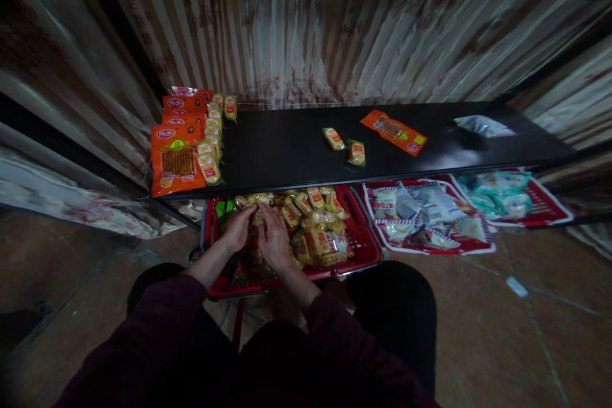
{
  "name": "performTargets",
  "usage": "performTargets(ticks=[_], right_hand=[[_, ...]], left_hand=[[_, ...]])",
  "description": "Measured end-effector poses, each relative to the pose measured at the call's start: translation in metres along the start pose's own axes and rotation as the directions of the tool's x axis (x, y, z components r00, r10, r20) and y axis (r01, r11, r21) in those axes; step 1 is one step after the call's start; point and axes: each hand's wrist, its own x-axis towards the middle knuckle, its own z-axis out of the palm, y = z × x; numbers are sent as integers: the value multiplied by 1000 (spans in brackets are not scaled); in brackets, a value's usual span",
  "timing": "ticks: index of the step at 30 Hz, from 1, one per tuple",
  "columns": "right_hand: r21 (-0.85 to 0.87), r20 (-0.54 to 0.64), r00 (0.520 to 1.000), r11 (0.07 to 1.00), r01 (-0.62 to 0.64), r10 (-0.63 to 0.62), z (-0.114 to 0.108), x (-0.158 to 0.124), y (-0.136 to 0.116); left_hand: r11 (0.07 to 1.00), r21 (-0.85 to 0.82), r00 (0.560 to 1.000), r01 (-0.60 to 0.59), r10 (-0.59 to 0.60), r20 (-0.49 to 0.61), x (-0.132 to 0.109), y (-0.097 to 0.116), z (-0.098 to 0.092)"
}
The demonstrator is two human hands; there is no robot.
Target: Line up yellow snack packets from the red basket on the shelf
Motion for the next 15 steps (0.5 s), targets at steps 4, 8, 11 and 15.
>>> performTargets(ticks=[4, 8, 11, 15], right_hand=[[18, 0, 1000, 1000, -21, 21, -2, 1, -1], [46, -1, 999, 998, -49, 49, -2, 1, 1], [69, -15, 998, 996, -61, 62, -2, 1, 3], [82, -31, 997, 994, -66, 68, -3, 0, 5]], left_hand=[[1000, 7, 999, 22, -22, 26, -4, 3, 1], [993, -41, 992, 108, -105, 68, -7, 7, 2], [988, -46, 985, 147, -141, 101, -9, 10, 2], [984, -73, 983, 165, -158, 92, -10, 12, 4]])
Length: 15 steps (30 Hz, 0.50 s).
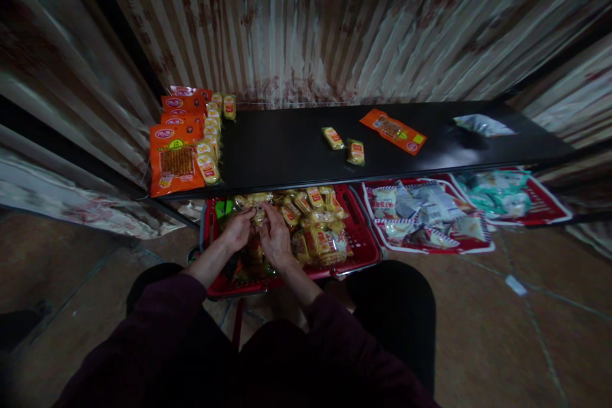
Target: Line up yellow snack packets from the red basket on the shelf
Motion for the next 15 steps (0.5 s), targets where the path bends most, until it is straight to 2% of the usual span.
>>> performTargets(ticks=[5, 11, 15], right_hand=[[-11, 7, 1000, 1000, 6, -5, -1, 1, -1], [-41, 10, 1000, 999, 9, -8, -2, 1, -1], [-57, 7, 999, 997, 43, -43, -3, 2, -1]], left_hand=[[999, -35, 999, 26, -28, -46, 0, -1, 1], [992, -99, 997, 81, -82, -10, -4, 2, 5], [979, -158, 990, 131, -137, -27, -5, 5, 8]])
